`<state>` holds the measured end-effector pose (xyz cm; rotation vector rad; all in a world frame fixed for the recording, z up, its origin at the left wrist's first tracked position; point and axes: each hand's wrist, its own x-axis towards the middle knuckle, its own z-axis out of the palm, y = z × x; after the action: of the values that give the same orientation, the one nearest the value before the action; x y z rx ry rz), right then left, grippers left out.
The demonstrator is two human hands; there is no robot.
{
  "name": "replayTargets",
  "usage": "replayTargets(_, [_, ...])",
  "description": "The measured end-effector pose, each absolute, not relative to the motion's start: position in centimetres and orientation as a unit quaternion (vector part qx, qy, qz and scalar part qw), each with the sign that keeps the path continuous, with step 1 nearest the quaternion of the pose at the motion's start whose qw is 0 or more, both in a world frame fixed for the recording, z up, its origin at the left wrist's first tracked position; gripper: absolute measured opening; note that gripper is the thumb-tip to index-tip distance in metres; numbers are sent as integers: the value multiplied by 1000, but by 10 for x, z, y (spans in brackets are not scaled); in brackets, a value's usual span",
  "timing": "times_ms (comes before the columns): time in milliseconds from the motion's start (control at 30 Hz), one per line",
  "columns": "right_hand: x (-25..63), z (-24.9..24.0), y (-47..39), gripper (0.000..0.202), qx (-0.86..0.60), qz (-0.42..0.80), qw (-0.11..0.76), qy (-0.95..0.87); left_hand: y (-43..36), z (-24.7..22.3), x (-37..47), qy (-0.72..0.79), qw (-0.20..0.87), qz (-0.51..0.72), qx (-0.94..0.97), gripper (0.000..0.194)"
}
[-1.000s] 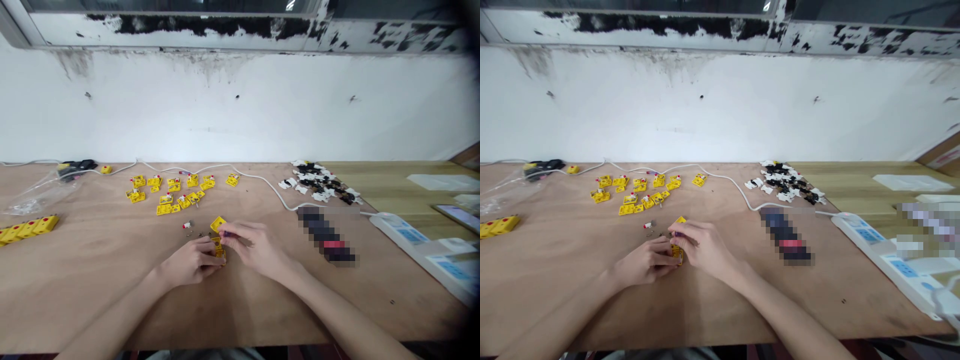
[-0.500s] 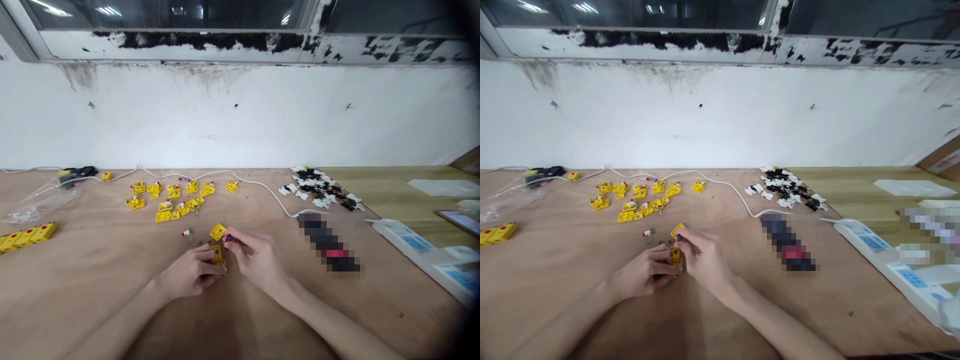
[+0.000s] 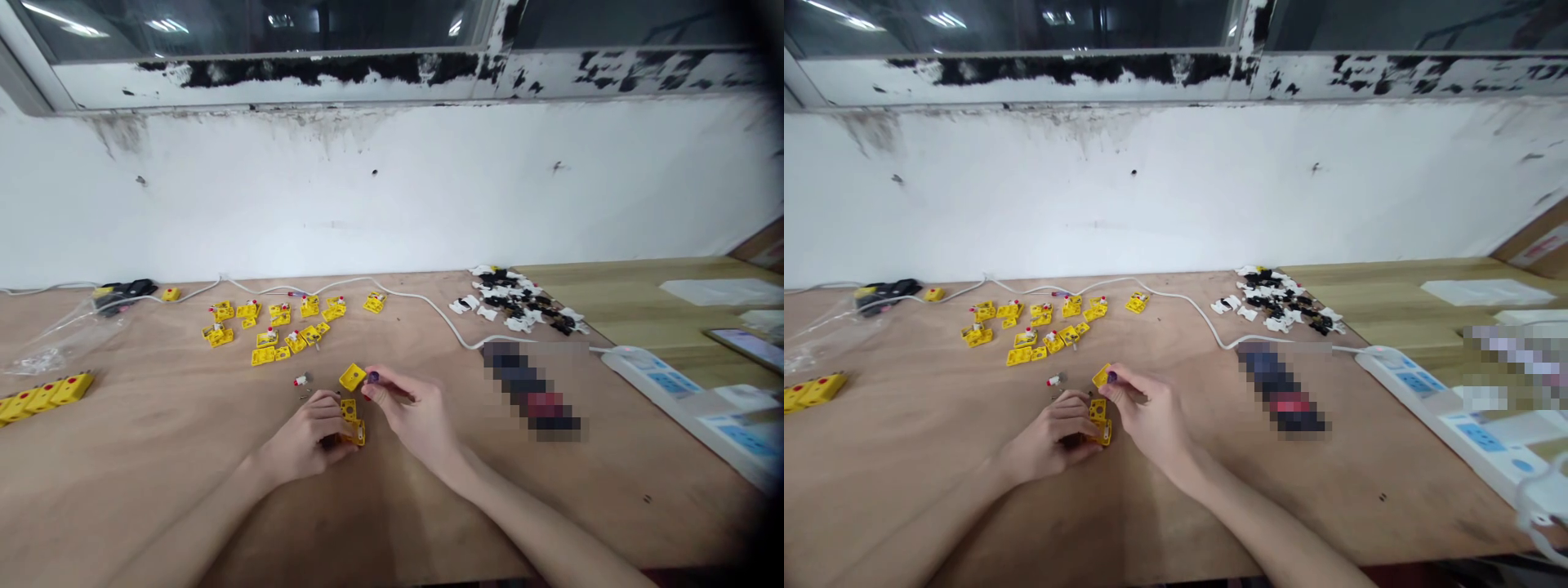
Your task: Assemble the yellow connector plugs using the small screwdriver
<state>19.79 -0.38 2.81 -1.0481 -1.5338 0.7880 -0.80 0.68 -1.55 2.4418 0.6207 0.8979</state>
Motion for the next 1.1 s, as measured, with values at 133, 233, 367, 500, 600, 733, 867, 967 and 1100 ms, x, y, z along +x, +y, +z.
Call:
replayTargets(133, [200, 19, 2, 20, -434, 365, 545, -618, 7, -15, -4, 244, 228, 319, 887, 10])
replayTargets(233, [203, 12, 12, 31, -426, 416, 572, -565, 6, -16, 2, 267, 220, 307, 887, 13])
replayTargets(367, [209, 11, 26, 42, -434, 455, 618, -472, 7, -12, 2, 283, 212, 327, 876, 30])
replayTargets(500, [217, 13, 34, 49, -456, 458, 634, -425, 21, -1, -25, 367, 134, 345, 854, 12])
replayTargets(600, [218, 13, 33, 52, -463, 461, 619, -436, 39, 2, -55, 426, 78, 332, 838, 10])
replayTargets(733, [213, 12, 27, 54, -456, 469, 594, -468, 55, -2, -80, 470, 86, 264, 838, 11])
replayTargets(867, [207, 10, 21, 55, -446, 473, 579, -492, 57, -3, -82, 475, 86, 242, 842, 10])
replayTargets(967, [205, 10, 19, 56, -447, 477, 578, -488, 55, 2, -80, 480, 78, 239, 840, 10])
replayTargets(1100, [206, 9, 20, 56, -450, 486, 581, -474, 50, 11, -81, 458, 111, 211, 856, 6])
